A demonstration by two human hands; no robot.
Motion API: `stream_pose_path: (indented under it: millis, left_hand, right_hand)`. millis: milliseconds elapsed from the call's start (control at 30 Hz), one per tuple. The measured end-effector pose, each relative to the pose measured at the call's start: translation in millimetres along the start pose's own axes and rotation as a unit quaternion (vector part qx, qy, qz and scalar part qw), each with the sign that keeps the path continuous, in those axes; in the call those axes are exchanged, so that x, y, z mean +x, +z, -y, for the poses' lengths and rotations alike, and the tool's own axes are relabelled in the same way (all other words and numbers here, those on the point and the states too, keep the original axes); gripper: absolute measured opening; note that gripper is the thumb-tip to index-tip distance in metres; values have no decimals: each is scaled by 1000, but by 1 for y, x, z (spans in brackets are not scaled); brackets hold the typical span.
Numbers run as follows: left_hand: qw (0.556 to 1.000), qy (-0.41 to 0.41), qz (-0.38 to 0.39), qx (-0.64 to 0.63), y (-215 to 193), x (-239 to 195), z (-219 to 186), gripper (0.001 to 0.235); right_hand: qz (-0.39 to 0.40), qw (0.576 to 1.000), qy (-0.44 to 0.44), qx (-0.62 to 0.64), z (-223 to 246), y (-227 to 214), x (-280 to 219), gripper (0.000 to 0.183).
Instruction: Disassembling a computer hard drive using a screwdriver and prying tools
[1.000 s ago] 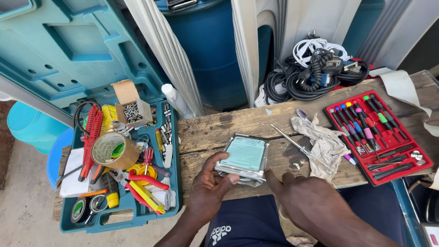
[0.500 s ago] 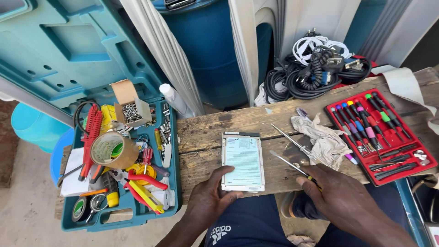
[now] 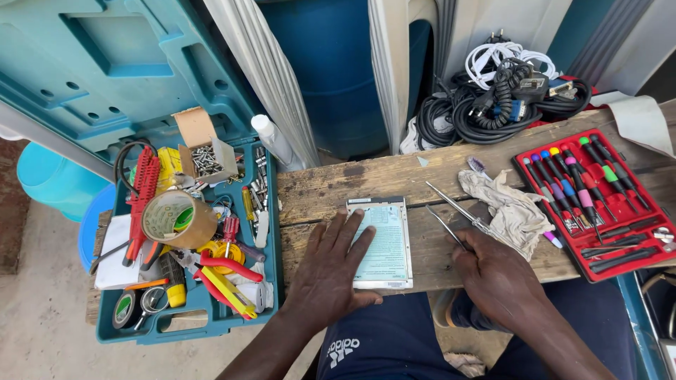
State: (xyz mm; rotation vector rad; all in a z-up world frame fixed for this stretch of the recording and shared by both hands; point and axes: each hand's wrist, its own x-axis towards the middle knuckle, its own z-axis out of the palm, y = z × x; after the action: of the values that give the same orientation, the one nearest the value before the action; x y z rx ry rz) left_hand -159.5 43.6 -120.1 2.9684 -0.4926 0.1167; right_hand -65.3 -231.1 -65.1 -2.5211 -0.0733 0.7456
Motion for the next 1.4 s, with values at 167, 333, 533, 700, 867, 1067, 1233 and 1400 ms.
stream_pose_path:
  millis: [167,333,533,700,867,1067,1233,1400]
  left_hand:
    - [996,26,40,-73,8,15,7,146]
    - [996,34,21,-79,14,18,8,149]
    - [995,31,16,-94,22,12,6,138]
    - [995,51,-21,-86,27,9,3,119]
    - [993,42,-30,-102,27,3,-1,113]
    - [986,27,4,-166,11,-3,2,116]
    - [974,-1,20,-225,11,-9,4,118]
    - [980,8,0,-199,18,-8,16,115]
  right_hand:
    - [3,1000,1,-1,1,8,7,41]
    - [22,999,-32,24,-9,25,13,33]
    - [35,999,19,32,2,27,7,32]
    - [41,998,34,24,6,25,9,35]
    - [44,998,29,35,-1,30,10,43]
    - [-5,994,-39,-105,-13,26,0,41]
    - [-8,969,-59,-242,-5,3,-24,39]
    - [80,948,-5,-308,11,-3,-48,38]
